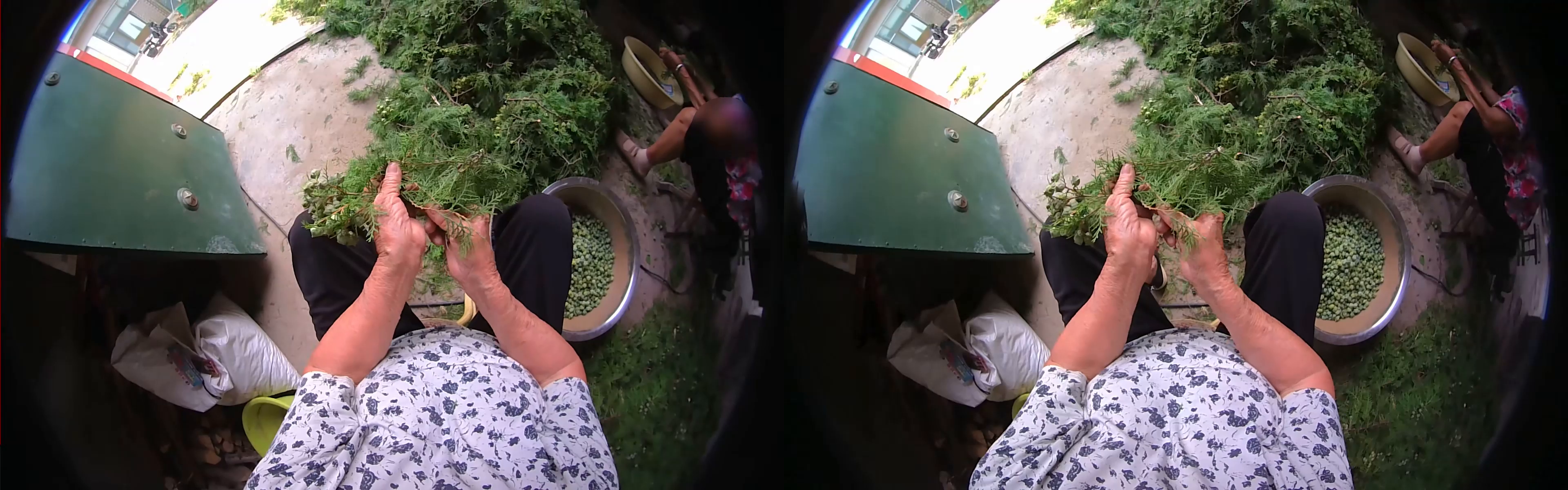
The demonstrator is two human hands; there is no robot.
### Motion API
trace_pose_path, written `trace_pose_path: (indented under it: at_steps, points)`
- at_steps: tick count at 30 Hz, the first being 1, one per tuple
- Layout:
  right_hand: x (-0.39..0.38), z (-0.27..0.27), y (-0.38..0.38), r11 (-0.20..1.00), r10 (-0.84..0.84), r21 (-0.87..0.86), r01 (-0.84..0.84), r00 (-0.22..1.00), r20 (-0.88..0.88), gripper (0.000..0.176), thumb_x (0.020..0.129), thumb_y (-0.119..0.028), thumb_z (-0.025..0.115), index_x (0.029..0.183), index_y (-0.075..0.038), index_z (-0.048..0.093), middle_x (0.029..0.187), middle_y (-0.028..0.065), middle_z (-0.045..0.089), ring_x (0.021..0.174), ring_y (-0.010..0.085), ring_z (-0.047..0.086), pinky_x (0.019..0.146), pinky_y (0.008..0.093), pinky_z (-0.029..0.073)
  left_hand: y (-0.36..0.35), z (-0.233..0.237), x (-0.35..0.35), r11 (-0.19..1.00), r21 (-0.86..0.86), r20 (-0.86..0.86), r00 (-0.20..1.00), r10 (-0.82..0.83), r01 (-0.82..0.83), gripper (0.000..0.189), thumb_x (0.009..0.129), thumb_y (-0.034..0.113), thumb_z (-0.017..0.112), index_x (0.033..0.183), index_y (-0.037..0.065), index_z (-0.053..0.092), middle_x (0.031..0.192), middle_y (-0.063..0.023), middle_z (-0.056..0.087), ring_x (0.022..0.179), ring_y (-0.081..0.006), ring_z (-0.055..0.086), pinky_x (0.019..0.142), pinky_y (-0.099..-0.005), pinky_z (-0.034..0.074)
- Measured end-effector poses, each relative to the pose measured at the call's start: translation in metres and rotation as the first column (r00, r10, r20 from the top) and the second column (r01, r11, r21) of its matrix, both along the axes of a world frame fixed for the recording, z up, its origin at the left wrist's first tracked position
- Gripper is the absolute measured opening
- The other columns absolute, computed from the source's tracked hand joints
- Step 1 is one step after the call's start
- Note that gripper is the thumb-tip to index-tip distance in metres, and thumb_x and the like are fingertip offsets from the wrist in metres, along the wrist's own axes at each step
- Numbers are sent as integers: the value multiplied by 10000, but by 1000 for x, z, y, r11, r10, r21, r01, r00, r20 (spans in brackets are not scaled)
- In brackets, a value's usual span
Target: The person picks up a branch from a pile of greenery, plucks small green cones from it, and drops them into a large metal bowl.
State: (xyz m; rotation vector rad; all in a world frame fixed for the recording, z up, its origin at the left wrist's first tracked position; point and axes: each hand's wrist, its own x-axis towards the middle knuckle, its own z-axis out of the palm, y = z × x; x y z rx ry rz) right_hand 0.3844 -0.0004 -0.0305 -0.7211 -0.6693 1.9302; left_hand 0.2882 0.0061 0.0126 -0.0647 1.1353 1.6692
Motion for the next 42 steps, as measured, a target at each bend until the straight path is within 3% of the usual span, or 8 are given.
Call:
trace_pose_path:
  at_steps: [2, 4, 8, 10, 24, 28, 40, 42]
  points:
    - [6, -8, -2, 997, 57, -44, -57, 998, -16, 105, 793, -81, 659, 891, -53, 634, 726, 13, 589, 602, 88, 509, 492, 221, 363, 6, -6, -4, 993, 51, 17, 994, 104, -105, 252, 821, 303, 650, 908, 97, 534, 762, -41, 560, 660, -197, 552, 548, -357, 495]
    - [9, -21, -5, 683, -363, 683, -258, 692, 624, 75, 783, -70, 638, 849, -36, 626, 714, 33, 587, 610, 104, 518, 491, 238, 378, 13, -10, -13, 962, 112, 52, 969, 243, -248, 224, 800, 230, 686, 900, 101, 533, 746, -31, 547, 641, -177, 542, 566, -344, 507]
    - [17, -14, -12, 850, -137, 490, -193, 818, 559, 70, 790, -71, 596, 823, -12, 616, 692, 47, 585, 572, 98, 515, 474, 221, 387, 15, -25, -31, 955, 123, -119, 952, 283, -269, 246, 777, 229, 714, 882, 82, 546, 724, 0, 512, 597, -121, 486, 573, -268, 508]
    - [25, 22, -15, 967, 237, -164, -194, 922, 307, 143, 830, -66, 548, 908, 33, 618, 653, 10, 567, 496, 72, 472, 440, 209, 372, 17, -14, -36, 932, 123, -265, 894, 362, -341, 250, 778, 269, 716, 842, 78, 567, 675, 17, 478, 555, -92, 434, 486, -223, 391]
    - [73, 48, 16, 885, -85, 391, -253, 737, 670, 228, 823, -92, 560, 1024, -7, 626, 686, -17, 555, 587, 27, 477, 543, 209, 411, -7, -37, -58, 941, -94, -773, 572, -275, 325, 161, 819, 204, 617, 929, 87, 626, 756, 37, 550, 563, -67, 454, 514, -237, 380]
    - [65, 49, 18, 817, -59, 459, -350, 740, 670, 212, 823, -50, 566, 1019, 6, 624, 831, 32, 611, 628, 57, 501, 594, 220, 430, -16, 10, -36, 752, -307, -514, 563, -647, 584, 235, 742, 205, 708, 923, 78, 629, 738, 40, 579, 609, -55, 488, 520, -223, 394]
    - [35, 21, 12, 589, -453, 779, -215, 711, 538, 184, 838, -22, 561, 1010, -12, 628, 787, 20, 601, 548, 42, 491, 500, 198, 399, -25, -21, -19, 799, -34, -552, 655, -516, 600, 299, 699, 49, 723, 980, 30, 625, 838, -1, 624, 717, -65, 559, 626, -234, 466]
    - [37, 29, 9, 796, -239, 574, -192, 771, 590, 177, 853, -39, 556, 1016, -20, 623, 769, 13, 597, 527, 40, 485, 479, 192, 389, -25, -21, -17, 826, 45, -454, 748, -485, 562, 294, 709, 22, 702, 991, 30, 620, 841, -10, 624, 728, -75, 572, 643, -238, 477]
